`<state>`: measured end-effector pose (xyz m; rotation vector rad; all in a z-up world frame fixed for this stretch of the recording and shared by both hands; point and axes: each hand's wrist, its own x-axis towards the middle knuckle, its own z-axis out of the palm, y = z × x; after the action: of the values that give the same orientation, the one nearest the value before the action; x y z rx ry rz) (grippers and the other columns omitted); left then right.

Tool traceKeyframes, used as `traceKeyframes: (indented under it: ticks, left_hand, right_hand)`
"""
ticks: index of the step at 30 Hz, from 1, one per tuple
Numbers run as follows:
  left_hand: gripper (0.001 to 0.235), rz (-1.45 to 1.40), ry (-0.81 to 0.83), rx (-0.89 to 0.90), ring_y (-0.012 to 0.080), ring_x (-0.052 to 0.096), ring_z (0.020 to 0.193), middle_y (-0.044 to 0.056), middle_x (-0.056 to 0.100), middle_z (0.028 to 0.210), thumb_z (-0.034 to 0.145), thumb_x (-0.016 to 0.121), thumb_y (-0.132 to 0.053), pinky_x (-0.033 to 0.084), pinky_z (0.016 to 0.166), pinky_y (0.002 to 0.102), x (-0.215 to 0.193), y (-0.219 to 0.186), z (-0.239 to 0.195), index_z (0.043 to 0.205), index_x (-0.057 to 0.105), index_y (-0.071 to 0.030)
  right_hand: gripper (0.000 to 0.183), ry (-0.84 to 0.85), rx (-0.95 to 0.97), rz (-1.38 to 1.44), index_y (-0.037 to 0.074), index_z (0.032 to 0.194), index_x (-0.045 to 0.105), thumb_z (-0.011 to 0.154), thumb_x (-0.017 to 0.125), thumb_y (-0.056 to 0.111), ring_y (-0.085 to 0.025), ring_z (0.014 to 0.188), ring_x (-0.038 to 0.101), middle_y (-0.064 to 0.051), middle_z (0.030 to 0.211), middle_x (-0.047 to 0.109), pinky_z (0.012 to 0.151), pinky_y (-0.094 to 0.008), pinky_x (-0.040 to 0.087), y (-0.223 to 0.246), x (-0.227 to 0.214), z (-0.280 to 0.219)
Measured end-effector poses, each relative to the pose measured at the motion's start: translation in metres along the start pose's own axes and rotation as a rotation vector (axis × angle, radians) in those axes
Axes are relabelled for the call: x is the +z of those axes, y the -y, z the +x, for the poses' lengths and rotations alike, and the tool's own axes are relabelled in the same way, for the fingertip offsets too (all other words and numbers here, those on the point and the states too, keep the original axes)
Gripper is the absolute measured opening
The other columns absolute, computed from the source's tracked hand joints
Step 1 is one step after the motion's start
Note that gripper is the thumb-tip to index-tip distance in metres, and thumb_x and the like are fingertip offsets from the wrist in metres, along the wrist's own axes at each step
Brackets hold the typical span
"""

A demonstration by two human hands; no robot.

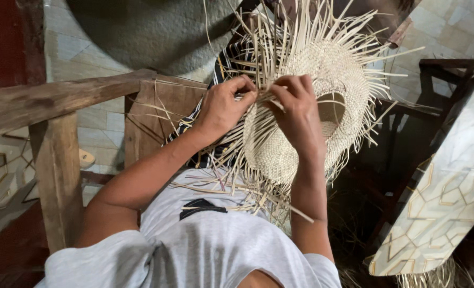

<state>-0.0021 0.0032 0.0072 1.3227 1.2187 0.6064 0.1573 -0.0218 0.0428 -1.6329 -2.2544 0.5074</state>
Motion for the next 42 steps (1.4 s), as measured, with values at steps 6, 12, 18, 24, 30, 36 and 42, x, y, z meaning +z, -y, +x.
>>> traceKeyframes:
  ticks: [6,12,18,24,30,36,42]
  left_hand:
    - [0.009,0.187,-0.14,0.253,0.0282,0.06,0.071,0.006,0.061,0.07,0.075,0.058,-0.014,0.049,0.066,0.036,0.003,0.002,-0.003,0.08,0.063,-0.019]
    - [0.013,0.086,-0.061,0.142,0.0292,0.061,0.076,0.007,0.063,0.074,0.078,0.054,-0.025,0.048,0.068,0.039,0.003,0.012,0.002,0.079,0.065,-0.018]
    - [0.009,0.108,-0.094,0.18,0.0301,0.061,0.076,0.005,0.063,0.075,0.079,0.057,-0.022,0.048,0.065,0.039,0.008,0.009,0.0,0.079,0.064,-0.017]
    - [0.006,0.187,-0.156,0.31,0.0282,0.06,0.072,0.004,0.059,0.07,0.079,0.06,-0.02,0.048,0.065,0.038,0.008,0.011,-0.002,0.084,0.061,-0.018]
    - [0.01,0.025,-0.091,0.043,0.0267,0.062,0.082,0.001,0.065,0.077,0.077,0.059,-0.02,0.048,0.071,0.037,0.004,-0.007,-0.006,0.086,0.063,-0.022]
    - [0.019,0.017,0.001,-0.169,0.0263,0.061,0.088,-0.001,0.066,0.082,0.075,0.056,-0.039,0.047,0.077,0.037,-0.001,-0.002,0.008,0.08,0.067,-0.024]
    - [0.014,-0.022,-0.088,-0.021,0.0292,0.061,0.081,0.004,0.065,0.076,0.073,0.061,-0.031,0.048,0.069,0.039,0.022,0.026,0.008,0.076,0.065,-0.018]
  right_hand:
    - [0.019,-0.148,-0.181,0.139,0.011,0.087,0.067,0.071,0.07,0.001,-0.027,0.082,0.048,-0.007,0.081,0.056,0.075,-0.036,0.04,-0.025,0.024,-0.001]
    - [0.009,-0.158,-0.285,0.14,0.01,0.085,0.068,0.079,0.064,0.004,-0.027,0.091,0.056,-0.007,0.094,0.066,0.081,-0.038,0.043,-0.019,0.021,-0.01]
    - [0.01,-0.22,-0.179,0.221,0.01,0.088,0.069,0.084,0.06,0.007,-0.029,0.078,0.06,-0.008,0.089,0.065,0.071,-0.039,0.047,-0.024,0.028,-0.007]
    - [0.009,-0.262,0.043,0.239,0.003,0.083,0.063,0.076,0.07,0.001,-0.034,0.076,0.059,-0.014,0.09,0.057,0.066,-0.043,0.05,-0.01,0.022,0.016]
    - [0.008,-0.193,-0.051,0.234,0.009,0.087,0.068,0.081,0.064,0.006,-0.032,0.082,0.058,-0.012,0.089,0.054,0.071,-0.04,0.048,-0.026,0.032,-0.007]
    - [0.011,-0.266,-0.299,-0.028,0.006,0.086,0.068,0.084,0.058,0.002,-0.028,0.085,0.057,-0.009,0.083,0.063,0.079,-0.039,0.047,-0.01,0.018,-0.012]
    - [0.019,-0.25,-0.21,-0.002,0.011,0.087,0.069,0.083,0.054,0.0,-0.025,0.073,0.06,-0.006,0.084,0.064,0.067,-0.036,0.05,-0.028,0.031,-0.011]
